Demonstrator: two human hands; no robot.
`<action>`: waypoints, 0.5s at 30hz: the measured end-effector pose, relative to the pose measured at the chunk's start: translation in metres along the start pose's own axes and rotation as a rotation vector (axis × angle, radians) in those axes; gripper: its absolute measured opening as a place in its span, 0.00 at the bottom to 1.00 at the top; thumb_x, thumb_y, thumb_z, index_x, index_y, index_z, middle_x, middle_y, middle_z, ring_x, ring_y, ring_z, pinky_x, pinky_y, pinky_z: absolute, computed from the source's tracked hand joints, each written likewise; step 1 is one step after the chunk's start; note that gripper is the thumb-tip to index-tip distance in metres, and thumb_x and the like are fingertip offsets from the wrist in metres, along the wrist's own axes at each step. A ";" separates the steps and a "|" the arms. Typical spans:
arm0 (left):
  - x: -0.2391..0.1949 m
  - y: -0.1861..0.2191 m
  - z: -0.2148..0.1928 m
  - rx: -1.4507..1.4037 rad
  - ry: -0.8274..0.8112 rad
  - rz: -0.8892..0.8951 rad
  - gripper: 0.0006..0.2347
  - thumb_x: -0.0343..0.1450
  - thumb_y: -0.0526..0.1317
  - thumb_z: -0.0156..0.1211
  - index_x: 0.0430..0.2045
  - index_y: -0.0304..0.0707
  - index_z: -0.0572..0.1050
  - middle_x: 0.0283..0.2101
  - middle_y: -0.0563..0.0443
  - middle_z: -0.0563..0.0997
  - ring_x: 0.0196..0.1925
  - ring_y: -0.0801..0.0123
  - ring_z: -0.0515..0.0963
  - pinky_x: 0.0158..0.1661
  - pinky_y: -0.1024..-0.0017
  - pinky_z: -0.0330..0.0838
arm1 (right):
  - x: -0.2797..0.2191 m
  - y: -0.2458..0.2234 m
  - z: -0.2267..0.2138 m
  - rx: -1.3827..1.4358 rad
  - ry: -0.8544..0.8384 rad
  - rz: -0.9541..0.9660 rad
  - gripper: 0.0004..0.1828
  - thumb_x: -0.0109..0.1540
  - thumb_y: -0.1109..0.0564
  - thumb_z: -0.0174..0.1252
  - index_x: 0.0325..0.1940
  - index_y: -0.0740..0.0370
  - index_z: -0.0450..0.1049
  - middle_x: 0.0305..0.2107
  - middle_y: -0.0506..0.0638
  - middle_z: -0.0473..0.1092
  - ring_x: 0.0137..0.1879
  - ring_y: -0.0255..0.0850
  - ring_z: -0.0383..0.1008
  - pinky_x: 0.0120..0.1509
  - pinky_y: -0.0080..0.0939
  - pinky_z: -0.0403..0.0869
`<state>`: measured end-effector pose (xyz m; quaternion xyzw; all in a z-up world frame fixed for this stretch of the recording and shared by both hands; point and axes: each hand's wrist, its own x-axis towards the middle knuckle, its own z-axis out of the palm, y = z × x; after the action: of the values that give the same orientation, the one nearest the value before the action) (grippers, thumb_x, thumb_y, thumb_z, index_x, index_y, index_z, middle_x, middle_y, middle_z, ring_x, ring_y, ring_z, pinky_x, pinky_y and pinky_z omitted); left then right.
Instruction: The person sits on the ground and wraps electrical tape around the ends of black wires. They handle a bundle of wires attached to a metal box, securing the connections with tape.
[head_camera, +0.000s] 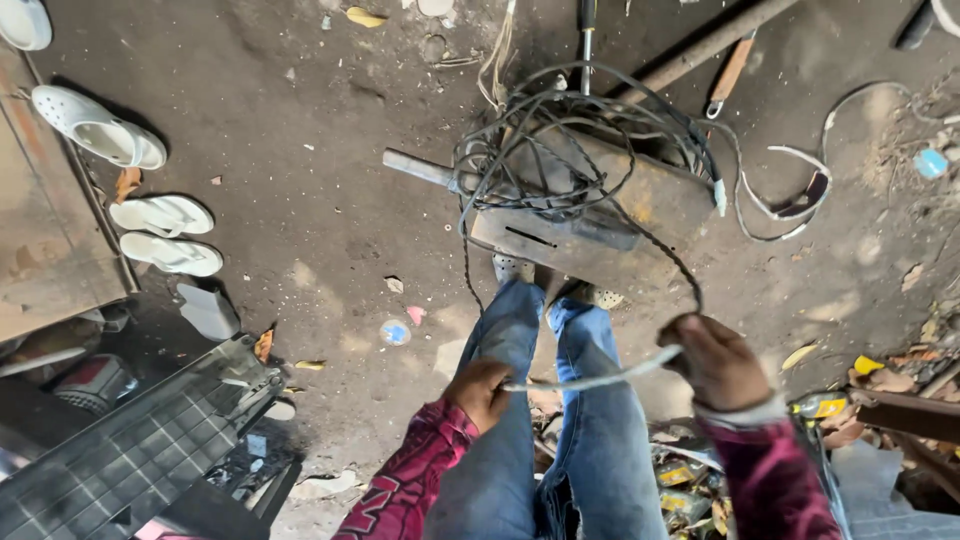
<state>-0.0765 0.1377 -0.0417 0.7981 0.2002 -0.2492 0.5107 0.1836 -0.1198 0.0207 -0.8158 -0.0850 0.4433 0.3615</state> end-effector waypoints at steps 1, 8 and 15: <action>0.010 -0.001 -0.011 0.017 -0.004 0.107 0.14 0.65 0.37 0.67 0.42 0.37 0.74 0.34 0.40 0.80 0.38 0.43 0.80 0.38 0.51 0.74 | 0.002 0.002 -0.011 0.403 0.051 0.268 0.18 0.71 0.47 0.48 0.43 0.64 0.75 0.35 0.49 0.76 0.35 0.37 0.78 0.40 0.37 0.77; 0.033 0.059 -0.005 0.089 -0.369 0.161 0.12 0.77 0.45 0.55 0.30 0.37 0.76 0.27 0.42 0.79 0.31 0.48 0.80 0.34 0.52 0.74 | 0.000 0.052 -0.016 1.159 0.358 0.377 0.32 0.71 0.29 0.48 0.54 0.61 0.70 0.38 0.50 0.73 0.41 0.41 0.75 0.44 0.45 0.75; 0.031 0.128 0.002 0.140 -0.329 0.244 0.10 0.73 0.45 0.58 0.30 0.36 0.75 0.27 0.40 0.80 0.27 0.46 0.80 0.28 0.49 0.73 | -0.053 0.057 0.041 1.117 -0.339 0.148 0.52 0.65 0.26 0.54 0.84 0.59 0.58 0.35 0.61 0.74 0.34 0.42 0.71 0.36 0.41 0.70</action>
<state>0.0217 0.0871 0.0308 0.7985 -0.0018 -0.3254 0.5064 0.1101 -0.1640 0.0037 -0.4232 0.1622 0.5690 0.6861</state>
